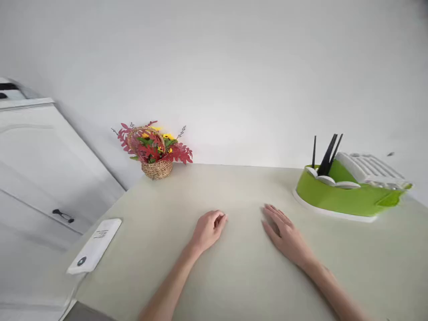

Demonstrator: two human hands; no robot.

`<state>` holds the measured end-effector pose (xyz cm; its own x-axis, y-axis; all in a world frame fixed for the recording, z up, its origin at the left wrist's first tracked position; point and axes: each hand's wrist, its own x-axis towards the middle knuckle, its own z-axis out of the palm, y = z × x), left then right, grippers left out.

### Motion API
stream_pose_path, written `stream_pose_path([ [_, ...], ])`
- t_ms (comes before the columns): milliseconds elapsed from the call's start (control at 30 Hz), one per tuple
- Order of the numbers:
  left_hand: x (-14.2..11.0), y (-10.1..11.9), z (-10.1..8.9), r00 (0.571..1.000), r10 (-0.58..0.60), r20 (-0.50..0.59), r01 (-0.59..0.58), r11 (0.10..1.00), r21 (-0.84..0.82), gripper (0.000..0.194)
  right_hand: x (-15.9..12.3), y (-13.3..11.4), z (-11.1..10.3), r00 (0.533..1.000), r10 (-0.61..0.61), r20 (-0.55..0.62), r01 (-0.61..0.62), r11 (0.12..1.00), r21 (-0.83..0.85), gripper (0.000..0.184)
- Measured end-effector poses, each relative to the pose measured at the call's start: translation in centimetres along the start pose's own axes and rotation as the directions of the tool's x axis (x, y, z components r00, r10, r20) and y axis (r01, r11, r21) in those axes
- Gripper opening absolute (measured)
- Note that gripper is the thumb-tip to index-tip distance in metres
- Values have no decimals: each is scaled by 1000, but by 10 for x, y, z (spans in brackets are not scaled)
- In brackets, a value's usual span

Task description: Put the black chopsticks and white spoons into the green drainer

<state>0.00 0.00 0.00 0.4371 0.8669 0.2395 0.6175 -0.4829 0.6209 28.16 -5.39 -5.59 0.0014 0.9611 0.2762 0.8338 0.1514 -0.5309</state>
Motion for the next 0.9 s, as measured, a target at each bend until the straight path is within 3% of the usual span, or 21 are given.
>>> stream_pose_path([
  [900,-1,-2,1,1000,-26,0,26,1000,13,34,1,0,5,1000,0,-6,0,1000,31,55],
])
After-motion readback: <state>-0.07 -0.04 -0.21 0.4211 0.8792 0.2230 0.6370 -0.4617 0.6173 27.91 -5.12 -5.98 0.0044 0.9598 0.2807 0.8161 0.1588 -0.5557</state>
